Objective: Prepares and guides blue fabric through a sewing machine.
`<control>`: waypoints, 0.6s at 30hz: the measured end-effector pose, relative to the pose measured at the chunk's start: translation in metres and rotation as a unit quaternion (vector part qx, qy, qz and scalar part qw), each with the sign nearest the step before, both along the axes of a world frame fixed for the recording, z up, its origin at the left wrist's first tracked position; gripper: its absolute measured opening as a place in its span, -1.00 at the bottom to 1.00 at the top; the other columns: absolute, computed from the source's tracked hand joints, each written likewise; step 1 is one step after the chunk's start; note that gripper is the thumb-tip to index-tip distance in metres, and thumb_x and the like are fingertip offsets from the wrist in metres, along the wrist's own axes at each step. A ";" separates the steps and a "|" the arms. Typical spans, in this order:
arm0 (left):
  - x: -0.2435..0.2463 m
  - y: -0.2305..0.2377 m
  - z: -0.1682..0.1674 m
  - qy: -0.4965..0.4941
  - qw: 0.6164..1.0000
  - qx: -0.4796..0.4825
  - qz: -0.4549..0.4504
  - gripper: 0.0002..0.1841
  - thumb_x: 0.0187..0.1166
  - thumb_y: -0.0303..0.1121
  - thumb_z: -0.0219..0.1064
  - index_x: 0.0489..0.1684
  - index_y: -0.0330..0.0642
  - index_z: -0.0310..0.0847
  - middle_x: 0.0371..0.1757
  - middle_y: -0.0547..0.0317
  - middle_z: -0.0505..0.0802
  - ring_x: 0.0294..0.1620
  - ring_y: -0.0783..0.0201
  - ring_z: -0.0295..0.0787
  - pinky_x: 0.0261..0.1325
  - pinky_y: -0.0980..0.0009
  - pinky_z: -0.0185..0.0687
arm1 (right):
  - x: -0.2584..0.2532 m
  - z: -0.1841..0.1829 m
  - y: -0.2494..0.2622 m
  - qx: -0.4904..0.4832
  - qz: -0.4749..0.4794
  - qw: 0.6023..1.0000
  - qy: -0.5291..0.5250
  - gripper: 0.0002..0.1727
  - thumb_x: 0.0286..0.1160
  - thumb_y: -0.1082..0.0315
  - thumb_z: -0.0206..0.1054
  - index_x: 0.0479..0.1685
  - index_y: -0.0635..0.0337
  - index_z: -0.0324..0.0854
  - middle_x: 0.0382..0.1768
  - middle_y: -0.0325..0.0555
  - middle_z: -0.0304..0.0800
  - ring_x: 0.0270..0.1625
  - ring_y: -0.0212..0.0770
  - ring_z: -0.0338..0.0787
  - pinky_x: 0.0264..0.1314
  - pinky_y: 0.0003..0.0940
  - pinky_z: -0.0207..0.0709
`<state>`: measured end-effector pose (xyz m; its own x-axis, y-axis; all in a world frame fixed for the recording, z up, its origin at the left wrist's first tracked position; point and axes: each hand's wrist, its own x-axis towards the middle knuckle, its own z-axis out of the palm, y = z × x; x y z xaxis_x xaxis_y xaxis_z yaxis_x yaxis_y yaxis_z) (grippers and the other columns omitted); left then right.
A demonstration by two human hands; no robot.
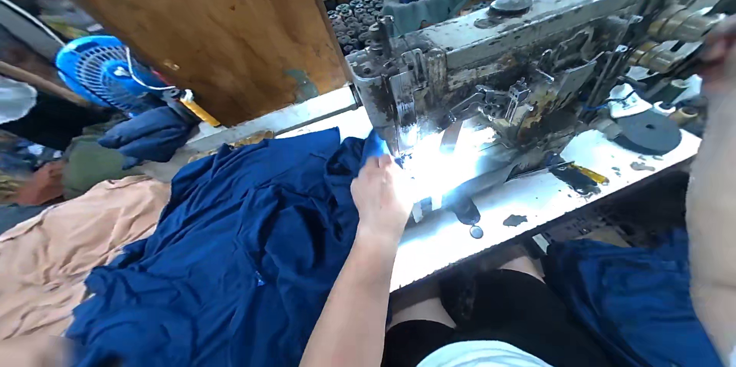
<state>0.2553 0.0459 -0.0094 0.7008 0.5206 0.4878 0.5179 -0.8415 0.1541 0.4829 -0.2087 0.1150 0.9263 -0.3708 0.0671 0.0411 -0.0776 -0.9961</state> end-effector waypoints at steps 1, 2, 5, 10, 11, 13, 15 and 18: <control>0.006 0.003 -0.007 -0.011 1.000 -0.005 0.002 -0.70 0.43 -0.28 0.39 -0.02 -0.33 0.74 0.07 -0.24 0.79 0.10 -0.25 0.75 -0.02 -0.21 0.62 | 0.037 -0.017 -0.028 -0.022 0.169 0.982 -0.088 -0.77 0.86 0.27 -0.07 0.16 0.07 0.48 -0.35 -0.44 0.42 -0.42 -0.63 0.46 -0.19 -0.70 0.47; 0.008 0.001 -0.005 -0.001 1.000 -0.011 0.004 -0.62 0.47 -0.23 0.37 0.12 -0.32 0.71 0.25 -0.25 0.75 0.32 -0.25 0.67 0.21 -0.21 0.53 | 0.079 -0.032 -0.042 -0.004 0.296 0.944 -0.148 -0.77 0.83 0.13 -0.03 0.05 -0.07 0.51 -0.40 -0.53 0.52 -0.43 -0.65 0.56 -0.30 -0.65 0.53; 0.003 -0.015 0.020 0.059 0.997 -0.054 -0.004 -0.64 0.59 -0.22 0.35 0.12 -0.34 0.75 0.30 -0.27 0.79 0.43 -0.24 0.65 0.32 -0.20 0.47 | 0.100 -0.033 -0.026 0.048 0.338 0.930 -0.139 -0.76 0.87 0.09 -0.08 -0.05 -0.24 0.52 -0.38 -0.60 0.60 -0.36 -0.68 0.61 -0.26 -0.68 0.56; 0.019 0.018 -0.004 0.095 0.995 -0.022 -0.019 -0.79 0.49 -0.39 0.40 -0.04 -0.29 0.79 0.10 -0.13 0.79 0.20 -0.13 0.74 0.01 -0.09 0.69 | 0.129 -0.078 -0.018 0.211 0.330 0.888 -0.242 -0.68 0.91 0.18 -0.19 -0.01 -0.04 0.50 -0.31 -0.41 0.68 -0.20 -0.55 0.71 -0.02 -0.55 0.66; 0.028 0.031 -0.007 0.104 0.994 -0.013 -0.025 -0.76 0.47 -0.38 0.39 -0.02 -0.29 0.80 0.11 -0.13 0.81 0.20 -0.12 0.76 0.02 -0.08 0.72 | 0.143 -0.093 -0.021 0.227 0.354 0.865 -0.274 -0.68 0.87 0.19 -0.20 -0.04 -0.07 0.51 -0.31 -0.43 0.71 -0.16 -0.55 0.73 0.02 -0.53 0.66; 0.046 0.071 -0.021 0.059 0.997 0.030 -0.045 -0.78 0.44 -0.35 0.34 -0.11 -0.25 0.79 0.01 -0.11 0.83 0.05 -0.11 0.81 -0.12 -0.07 0.75 | 0.147 -0.101 -0.020 0.230 0.371 0.851 -0.291 -0.69 0.83 0.24 -0.22 -0.08 -0.12 0.49 -0.34 -0.49 0.68 -0.17 -0.60 0.70 0.03 -0.59 0.65; 0.049 0.098 -0.001 0.081 0.996 -0.036 -0.006 -0.70 0.73 -0.26 0.17 0.11 -0.27 0.73 0.17 -0.23 0.79 0.17 -0.22 0.79 0.05 -0.20 0.72 | 0.145 -0.094 -0.027 0.192 0.366 0.878 -0.241 -0.72 0.86 0.17 -0.16 -0.02 -0.16 0.50 -0.29 -0.50 0.67 -0.12 -0.59 0.69 0.11 -0.53 0.63; 0.036 0.128 0.016 0.078 0.989 -0.102 0.077 -0.65 0.82 -0.24 0.11 0.17 -0.35 0.67 0.29 -0.32 0.71 0.23 -0.33 0.75 0.16 -0.29 0.68 | 0.141 -0.085 -0.063 0.014 0.310 0.927 -0.210 -0.75 0.82 -0.03 0.01 -0.06 -0.29 0.60 -0.37 -0.59 0.67 -0.40 -0.61 0.62 -0.30 -0.56 0.58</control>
<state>0.2909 0.1740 0.0068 0.6645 0.7030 0.2534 0.6681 -0.7108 0.2198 0.6242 -0.2712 0.0302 0.8563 0.2163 0.4689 0.4543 0.1163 -0.8832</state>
